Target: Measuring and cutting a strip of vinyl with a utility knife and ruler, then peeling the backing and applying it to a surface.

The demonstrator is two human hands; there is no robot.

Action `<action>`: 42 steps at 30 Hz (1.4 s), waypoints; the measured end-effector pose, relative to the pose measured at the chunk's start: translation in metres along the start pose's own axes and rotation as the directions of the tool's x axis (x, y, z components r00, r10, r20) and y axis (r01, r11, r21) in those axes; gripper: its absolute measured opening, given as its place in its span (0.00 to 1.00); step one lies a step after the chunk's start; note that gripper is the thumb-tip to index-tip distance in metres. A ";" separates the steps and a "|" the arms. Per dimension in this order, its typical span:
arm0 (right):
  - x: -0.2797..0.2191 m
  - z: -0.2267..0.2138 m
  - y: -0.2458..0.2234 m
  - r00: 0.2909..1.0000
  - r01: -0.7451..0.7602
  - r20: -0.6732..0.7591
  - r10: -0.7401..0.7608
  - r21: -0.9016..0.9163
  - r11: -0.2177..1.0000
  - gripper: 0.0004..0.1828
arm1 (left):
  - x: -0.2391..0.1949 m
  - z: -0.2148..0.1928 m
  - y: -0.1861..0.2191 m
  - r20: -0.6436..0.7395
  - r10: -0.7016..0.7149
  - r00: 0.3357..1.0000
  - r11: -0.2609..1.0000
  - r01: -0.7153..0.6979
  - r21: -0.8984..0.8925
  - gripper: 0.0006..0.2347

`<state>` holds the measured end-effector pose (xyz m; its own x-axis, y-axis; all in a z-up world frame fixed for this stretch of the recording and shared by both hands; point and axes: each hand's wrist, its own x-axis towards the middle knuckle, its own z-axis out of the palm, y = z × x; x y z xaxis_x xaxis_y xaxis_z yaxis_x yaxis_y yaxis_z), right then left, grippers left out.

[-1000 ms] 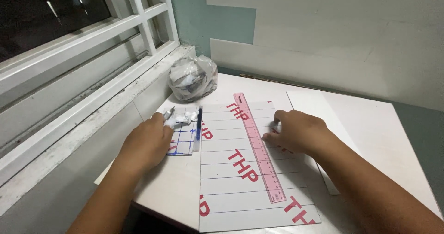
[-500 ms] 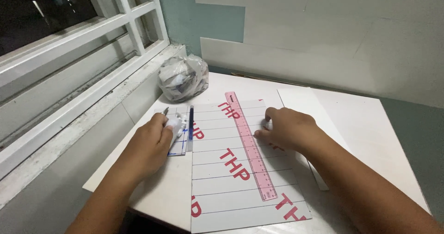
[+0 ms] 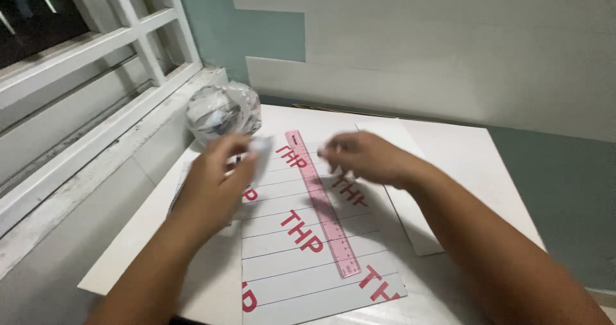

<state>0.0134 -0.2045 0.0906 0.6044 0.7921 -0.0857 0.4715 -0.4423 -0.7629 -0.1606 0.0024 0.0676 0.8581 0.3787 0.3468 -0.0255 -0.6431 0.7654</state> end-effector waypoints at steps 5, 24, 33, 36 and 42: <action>0.006 -0.030 0.032 0.987 0.157 -0.040 -0.154 0.419 0.895 0.24 | 0.070 0.084 0.011 0.016 0.345 0.938 0.935 -0.343 -0.087 0.12; 0.010 -0.111 0.168 0.817 0.124 -0.538 0.209 0.518 0.846 0.13 | 0.052 0.155 0.045 0.716 0.094 0.691 0.840 -0.441 0.316 0.39; -0.080 -0.056 0.156 0.836 -0.097 -0.540 -0.098 -0.321 0.942 0.13 | 0.049 0.151 0.051 0.726 0.092 0.682 0.847 -0.438 0.303 0.39; -0.112 -0.032 0.166 0.851 0.002 -0.411 -0.327 -0.621 0.784 0.08 | 0.047 0.157 0.046 0.692 0.133 0.709 0.836 -0.456 0.306 0.42; -0.161 0.012 0.130 0.897 0.114 -0.261 -0.357 -0.644 0.757 0.21 | 0.055 0.187 0.026 0.735 -0.014 0.678 0.809 -0.424 0.407 0.56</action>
<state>-0.0302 -0.3852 -0.0024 0.5413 0.7587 0.3624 0.8390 -0.5154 -0.1743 -0.0181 -0.1178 0.0058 0.9591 -0.2231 -0.1745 -0.1757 -0.9518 0.2515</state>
